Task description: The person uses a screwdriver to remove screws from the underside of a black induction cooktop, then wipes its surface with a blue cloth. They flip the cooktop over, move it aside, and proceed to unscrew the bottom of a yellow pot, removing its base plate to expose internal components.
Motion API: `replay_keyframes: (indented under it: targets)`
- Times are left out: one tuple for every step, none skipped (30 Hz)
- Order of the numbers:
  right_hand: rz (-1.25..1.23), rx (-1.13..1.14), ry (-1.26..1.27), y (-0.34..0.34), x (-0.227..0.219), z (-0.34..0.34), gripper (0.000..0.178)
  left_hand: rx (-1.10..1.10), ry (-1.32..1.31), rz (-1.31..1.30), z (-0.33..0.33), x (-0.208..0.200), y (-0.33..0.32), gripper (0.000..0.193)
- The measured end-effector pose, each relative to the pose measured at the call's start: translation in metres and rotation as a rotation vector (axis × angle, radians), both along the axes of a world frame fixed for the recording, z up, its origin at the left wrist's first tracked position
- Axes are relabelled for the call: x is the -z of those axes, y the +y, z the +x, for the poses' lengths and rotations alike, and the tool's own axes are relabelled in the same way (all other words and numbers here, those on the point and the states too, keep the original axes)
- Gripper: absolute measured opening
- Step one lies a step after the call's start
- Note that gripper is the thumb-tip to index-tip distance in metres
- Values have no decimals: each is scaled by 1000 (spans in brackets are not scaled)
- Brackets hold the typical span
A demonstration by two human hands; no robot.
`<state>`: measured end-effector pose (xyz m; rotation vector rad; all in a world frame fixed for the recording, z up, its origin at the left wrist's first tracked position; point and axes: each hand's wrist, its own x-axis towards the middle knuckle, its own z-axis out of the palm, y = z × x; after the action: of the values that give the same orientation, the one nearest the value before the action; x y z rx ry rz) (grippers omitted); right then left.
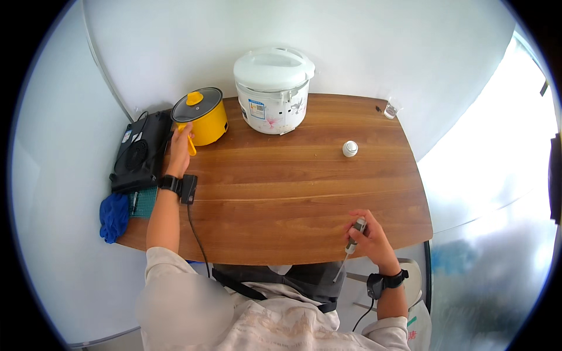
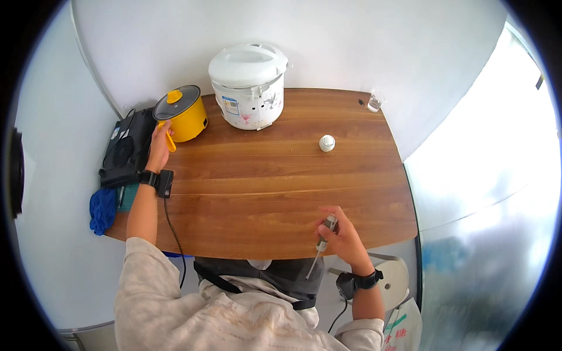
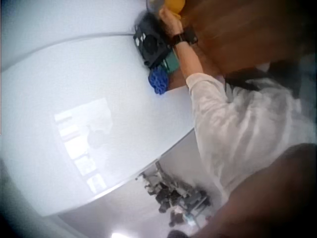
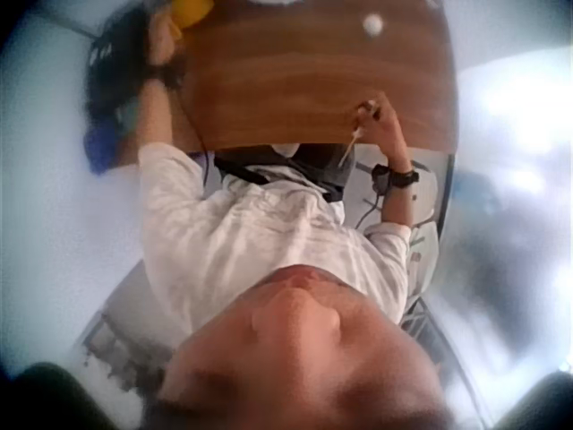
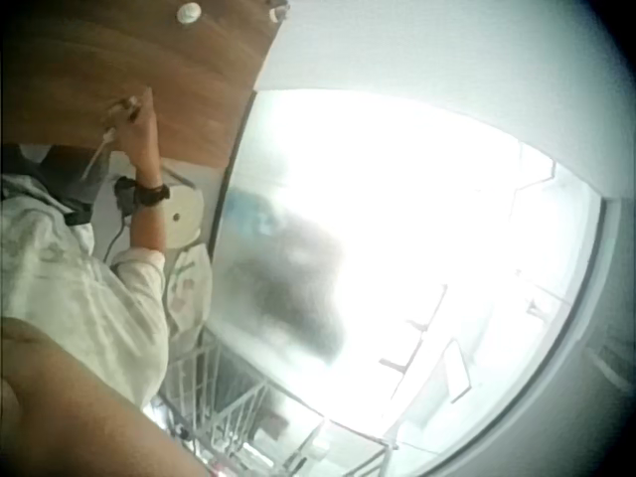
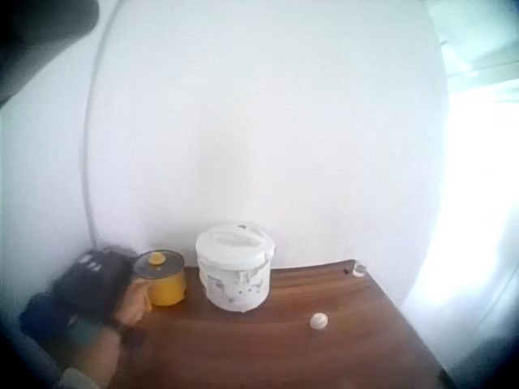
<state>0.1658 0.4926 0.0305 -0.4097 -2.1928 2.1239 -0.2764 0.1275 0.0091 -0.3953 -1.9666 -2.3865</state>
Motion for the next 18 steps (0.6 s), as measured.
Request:
replay_keyframes:
  targets:
    - [13,-1,13,-2,-1,0,33,24,-15,10,10,-3,-6,21]
    - [25,-7,30,-3,-3,-2,33,43,-27,19,25,-9,-15,21]
    - [32,-15,41,-6,-6,-3,33,69,-42,30,38,-14,-21,22]
    - [38,-25,52,-8,-10,-4,34,90,-50,26,52,-19,-26,22]
    - [44,-40,67,-11,-14,-8,34,104,-54,21,69,-27,-32,22]
    - [55,-40,100,-14,-18,-12,34,119,-59,16,87,-34,-37,23]
    - [65,-40,133,-17,-23,-17,34,128,-72,8,109,-44,-40,27]
    - [70,-52,165,-23,-27,-24,34,147,-83,12,126,-43,-47,30]
    - [81,-17,172,-26,-31,-31,32,170,-96,16,139,-40,-52,32]
    - [91,19,179,-28,-35,-38,30,192,-109,20,153,-38,-57,35]
    - [102,55,186,-30,-40,-47,29,197,-143,14,173,-40,-56,37]
    - [133,37,191,-33,-50,-55,25,206,-177,14,195,-44,-48,39]
    - [168,17,197,-37,-62,-63,21,213,-210,17,214,-48,-45,41]
    - [200,-3,206,-41,-76,-70,18,229,-226,5,229,-53,-44,42]
    - [224,-18,206,-48,-88,-76,15,250,-247,-5,243,-55,-42,43]
    - [249,-31,205,-59,-100,-83,13,275,-268,-14,251,-54,-44,45]
    - [278,-44,206,-69,-111,-89,10,311,-275,-60,256,-51,-50,47]
    - [374,-89,259,-78,-117,-95,9,343,-267,-66,260,-49,-51,46]
